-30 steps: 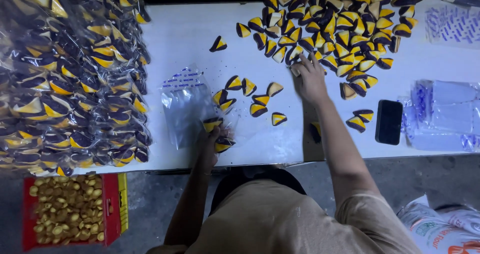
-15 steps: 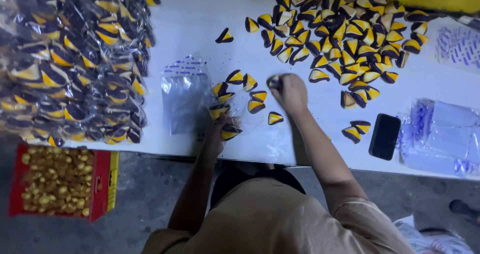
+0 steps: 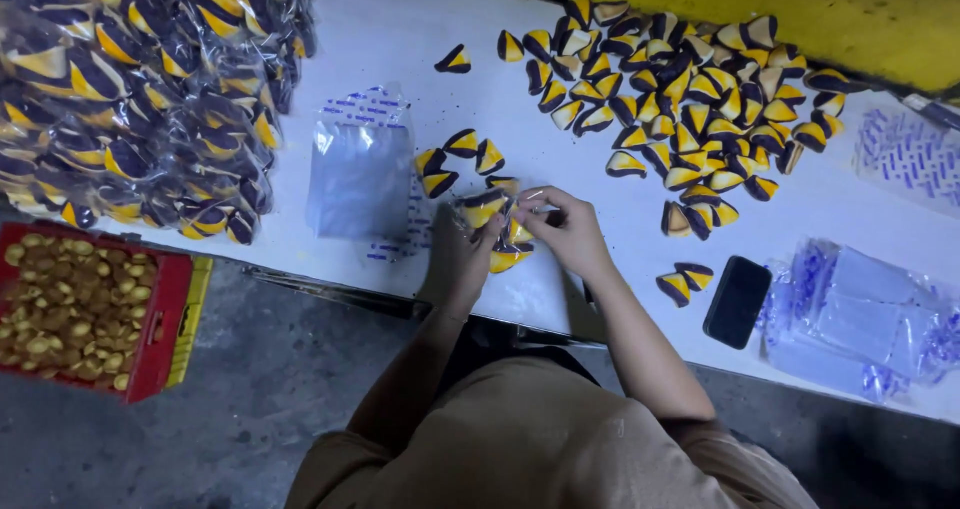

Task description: Packing individual triangular pastries into small plastic bags at a packaging station.

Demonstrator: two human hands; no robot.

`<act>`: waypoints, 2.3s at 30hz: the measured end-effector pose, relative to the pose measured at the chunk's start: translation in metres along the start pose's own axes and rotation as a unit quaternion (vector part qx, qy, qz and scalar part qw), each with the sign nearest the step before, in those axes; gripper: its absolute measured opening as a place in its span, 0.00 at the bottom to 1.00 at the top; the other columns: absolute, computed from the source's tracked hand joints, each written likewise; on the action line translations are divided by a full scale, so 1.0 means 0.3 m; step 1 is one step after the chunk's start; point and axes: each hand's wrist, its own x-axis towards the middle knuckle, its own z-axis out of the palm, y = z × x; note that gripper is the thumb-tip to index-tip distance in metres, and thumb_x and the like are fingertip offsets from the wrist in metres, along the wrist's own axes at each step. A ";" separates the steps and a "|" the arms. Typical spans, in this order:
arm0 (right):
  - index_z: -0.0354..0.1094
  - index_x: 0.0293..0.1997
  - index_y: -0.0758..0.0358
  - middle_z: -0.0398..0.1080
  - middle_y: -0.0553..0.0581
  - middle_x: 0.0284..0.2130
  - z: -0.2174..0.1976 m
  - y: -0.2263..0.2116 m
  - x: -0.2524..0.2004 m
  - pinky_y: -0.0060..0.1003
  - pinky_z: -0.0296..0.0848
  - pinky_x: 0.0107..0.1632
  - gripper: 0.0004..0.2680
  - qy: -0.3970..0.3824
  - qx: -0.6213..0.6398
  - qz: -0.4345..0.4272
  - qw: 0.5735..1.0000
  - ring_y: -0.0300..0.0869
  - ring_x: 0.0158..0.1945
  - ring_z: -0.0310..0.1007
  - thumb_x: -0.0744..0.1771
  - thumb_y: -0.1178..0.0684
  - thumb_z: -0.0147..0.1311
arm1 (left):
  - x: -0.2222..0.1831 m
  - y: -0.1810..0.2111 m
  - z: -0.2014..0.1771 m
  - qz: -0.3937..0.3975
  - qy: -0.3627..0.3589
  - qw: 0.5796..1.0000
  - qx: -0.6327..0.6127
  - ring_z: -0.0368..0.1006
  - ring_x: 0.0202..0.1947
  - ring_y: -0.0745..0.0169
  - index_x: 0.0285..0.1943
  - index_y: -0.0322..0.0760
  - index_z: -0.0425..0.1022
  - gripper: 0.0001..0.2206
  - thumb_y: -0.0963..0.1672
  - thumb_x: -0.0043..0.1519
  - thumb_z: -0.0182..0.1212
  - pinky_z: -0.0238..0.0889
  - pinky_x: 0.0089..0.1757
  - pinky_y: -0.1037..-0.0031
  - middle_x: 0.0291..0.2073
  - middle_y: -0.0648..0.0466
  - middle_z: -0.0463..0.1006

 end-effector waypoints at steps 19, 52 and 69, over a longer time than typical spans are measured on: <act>0.43 0.71 0.68 0.56 0.64 0.61 0.538 0.099 0.218 0.56 0.51 0.71 0.36 0.085 0.080 -0.179 0.977 0.53 0.65 0.54 0.62 0.49 0.71 | 0.245 -0.073 -0.288 -0.022 -0.013 0.791 -0.612 0.81 0.41 0.65 0.51 0.48 0.72 0.16 0.52 0.60 0.70 0.77 0.43 0.71 0.39 0.58 0.82; 0.78 0.39 0.56 0.75 0.53 0.26 0.366 0.254 0.170 0.35 0.72 0.45 0.04 0.128 0.023 0.039 0.991 0.41 0.33 0.74 0.68 0.57 0.56 | 0.414 -0.266 -0.257 0.130 -0.205 0.950 0.195 0.81 0.37 0.45 0.46 0.53 0.70 0.12 0.56 0.65 0.58 0.72 0.44 0.58 0.24 0.49 0.82; 0.70 0.51 0.49 0.71 0.56 0.44 -0.448 0.582 0.249 0.51 0.75 0.52 0.10 0.171 -0.485 -0.119 0.849 0.58 0.47 0.76 0.66 0.53 0.63 | 0.198 -0.186 -0.122 0.166 -0.173 0.934 0.264 0.81 0.31 0.62 0.34 0.49 0.84 0.06 0.41 0.60 0.64 0.72 0.43 0.72 0.31 0.58 0.85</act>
